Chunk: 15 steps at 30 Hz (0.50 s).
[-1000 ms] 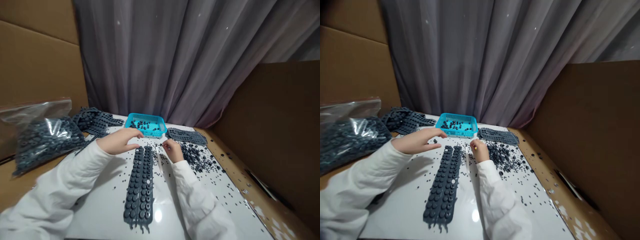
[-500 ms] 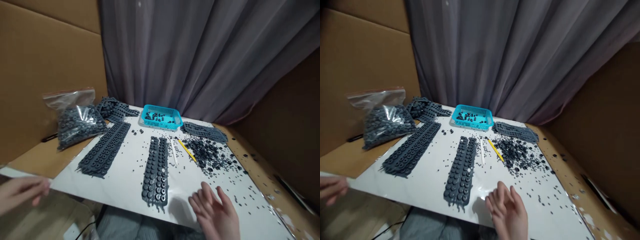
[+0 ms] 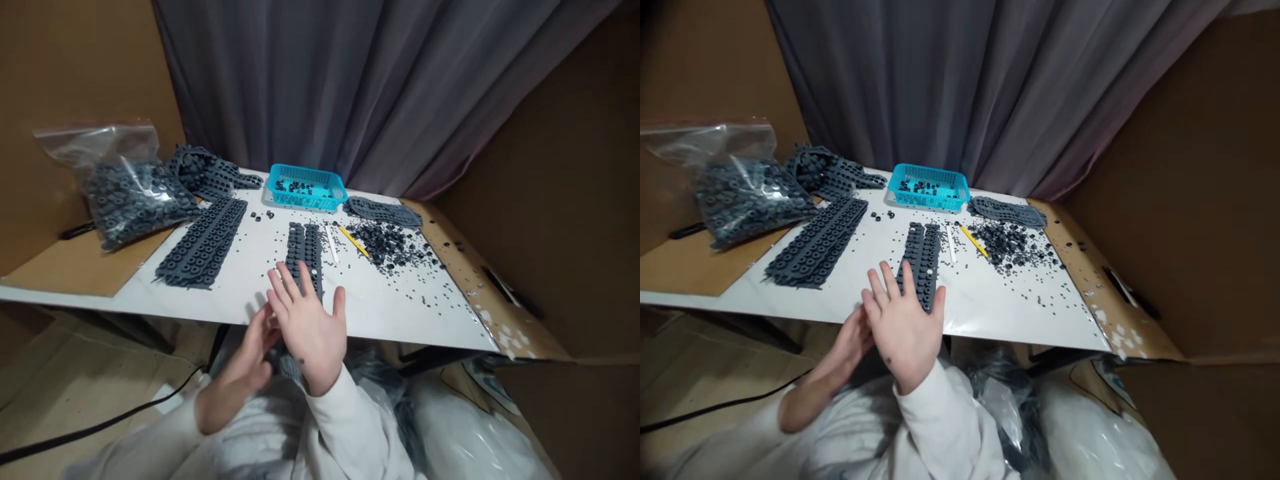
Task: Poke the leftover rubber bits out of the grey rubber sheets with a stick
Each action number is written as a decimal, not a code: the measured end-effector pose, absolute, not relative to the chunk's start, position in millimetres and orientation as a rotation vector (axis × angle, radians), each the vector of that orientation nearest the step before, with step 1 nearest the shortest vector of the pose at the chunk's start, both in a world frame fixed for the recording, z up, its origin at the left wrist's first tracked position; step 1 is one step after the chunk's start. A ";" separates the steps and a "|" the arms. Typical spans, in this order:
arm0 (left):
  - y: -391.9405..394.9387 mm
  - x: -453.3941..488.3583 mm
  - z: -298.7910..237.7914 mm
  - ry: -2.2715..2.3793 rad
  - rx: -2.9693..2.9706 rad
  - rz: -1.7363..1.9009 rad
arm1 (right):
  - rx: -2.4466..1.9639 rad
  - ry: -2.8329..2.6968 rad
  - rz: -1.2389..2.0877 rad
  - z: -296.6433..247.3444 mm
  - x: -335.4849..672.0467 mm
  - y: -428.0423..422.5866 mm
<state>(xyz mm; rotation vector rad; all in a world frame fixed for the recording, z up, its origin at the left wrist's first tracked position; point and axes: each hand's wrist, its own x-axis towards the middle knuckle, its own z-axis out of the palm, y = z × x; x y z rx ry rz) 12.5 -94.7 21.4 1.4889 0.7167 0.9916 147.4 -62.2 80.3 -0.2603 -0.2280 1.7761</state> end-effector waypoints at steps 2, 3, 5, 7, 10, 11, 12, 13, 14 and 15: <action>-84.5 47.7 30.5 0.744 1.527 1.083 | -0.250 -0.220 1.699 83.5 144.9 -49.5; -73.4 63.9 35.0 0.821 1.598 1.264 | -0.252 -0.211 1.625 85.7 146.8 -40.6; -36.3 91.9 44.8 0.827 1.731 1.369 | -0.268 -0.175 1.409 91.1 157.2 -19.4; 14.6 113.0 55.6 0.863 1.649 1.174 | -0.339 -0.136 1.327 96.7 174.1 2.9; 80.8 132.5 69.3 1.166 1.410 1.115 | -0.452 -0.048 1.325 103.7 205.1 28.2; 91.4 136.8 72.0 1.220 1.368 1.123 | -0.480 0.001 1.300 105.8 216.3 33.0; 93.9 140.6 73.5 1.255 1.349 1.148 | -0.493 0.059 1.277 107.9 228.0 35.7; 88.2 144.0 73.8 1.259 1.366 1.187 | -0.490 0.118 1.258 110.1 240.1 36.4; 75.0 147.1 72.8 1.222 1.419 1.240 | -0.471 0.154 1.245 112.4 252.8 35.2; 55.8 149.9 70.8 1.123 1.506 1.269 | -0.439 0.135 1.232 114.6 265.6 32.2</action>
